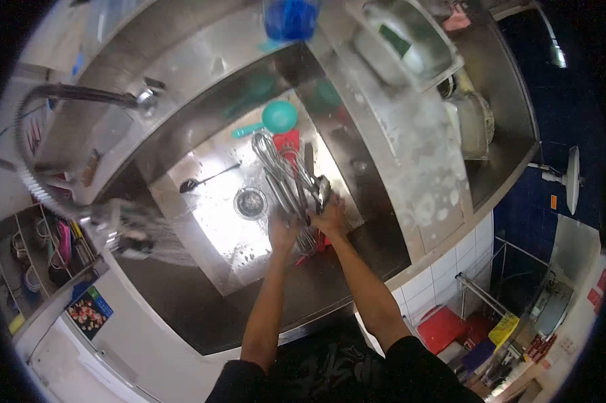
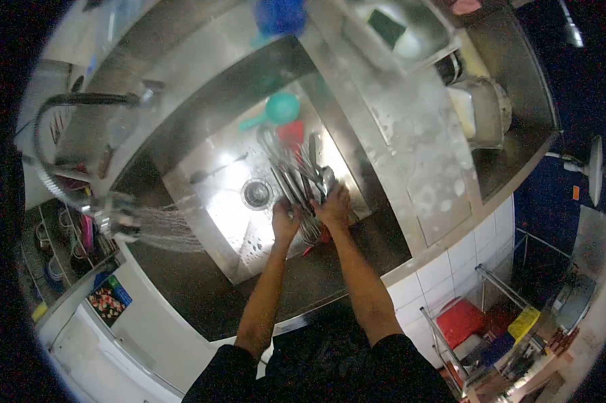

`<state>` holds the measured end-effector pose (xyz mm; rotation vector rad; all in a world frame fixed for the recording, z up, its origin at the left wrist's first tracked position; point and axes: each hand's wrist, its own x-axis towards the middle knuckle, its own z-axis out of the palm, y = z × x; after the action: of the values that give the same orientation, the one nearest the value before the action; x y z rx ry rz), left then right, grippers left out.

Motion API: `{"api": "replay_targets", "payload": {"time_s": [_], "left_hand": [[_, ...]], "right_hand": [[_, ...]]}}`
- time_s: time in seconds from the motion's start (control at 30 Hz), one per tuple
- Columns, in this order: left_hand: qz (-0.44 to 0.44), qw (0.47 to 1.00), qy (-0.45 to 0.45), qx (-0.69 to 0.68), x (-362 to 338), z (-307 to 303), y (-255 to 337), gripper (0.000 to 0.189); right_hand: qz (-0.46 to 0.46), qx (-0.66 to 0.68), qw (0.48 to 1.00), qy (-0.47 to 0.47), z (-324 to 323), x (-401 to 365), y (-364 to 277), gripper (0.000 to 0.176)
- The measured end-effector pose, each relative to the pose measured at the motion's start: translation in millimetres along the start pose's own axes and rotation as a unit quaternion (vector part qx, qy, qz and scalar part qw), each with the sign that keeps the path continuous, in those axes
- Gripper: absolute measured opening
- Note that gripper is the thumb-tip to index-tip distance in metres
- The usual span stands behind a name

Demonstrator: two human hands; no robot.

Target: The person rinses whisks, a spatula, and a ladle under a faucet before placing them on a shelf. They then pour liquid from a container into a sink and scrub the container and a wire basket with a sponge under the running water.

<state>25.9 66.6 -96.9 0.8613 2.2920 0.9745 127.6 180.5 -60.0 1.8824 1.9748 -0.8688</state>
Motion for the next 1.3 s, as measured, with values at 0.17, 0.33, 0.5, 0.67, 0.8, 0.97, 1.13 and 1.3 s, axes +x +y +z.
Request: {"api": "replay_targets", "payload": {"time_s": [0.17,0.33,0.5,0.67,0.8,0.97,1.13,1.3], "left_hand": [[-0.189,0.979,-0.043,-0.061,-9.4,-2.3,-27.4,0.042],[-0.201,0.979,-0.021,-0.038,-9.5,-51.8,-19.2,0.033],[-0.069,0.990,0.122,0.000,55.0,-39.2,-26.9,0.033],[-0.155,0.986,0.048,0.034,74.6,-15.0,-22.7,0.051],[-0.089,0.984,0.117,-0.100,45.4,-28.2,-41.0,0.052],[-0.220,0.934,-0.126,-0.253,6.0,-117.0,-11.8,0.034],[-0.160,0.955,-0.146,-0.202,-28.9,-158.0,-8.8,0.033],[-0.216,0.925,-0.122,-0.288,-25.2,-186.3,39.2,0.026]], "right_hand": [[0.012,0.121,0.989,-0.083,54.2,-3.2,-8.6,0.097],[-0.082,0.216,0.971,-0.059,78.0,4.0,-19.3,0.087],[-0.151,0.279,0.946,0.064,104.5,18.2,-18.3,0.075],[-0.119,0.521,0.845,-0.022,88.2,13.5,-43.2,0.056],[-0.059,0.419,0.887,-0.185,44.0,-4.5,-59.2,0.069],[-0.009,0.362,0.836,-0.413,78.7,5.3,-33.2,0.087],[-0.109,0.132,0.980,-0.104,106.0,-39.2,-50.2,0.079],[-0.091,0.287,0.953,-0.041,62.1,-85.0,-101.6,0.064]]}}
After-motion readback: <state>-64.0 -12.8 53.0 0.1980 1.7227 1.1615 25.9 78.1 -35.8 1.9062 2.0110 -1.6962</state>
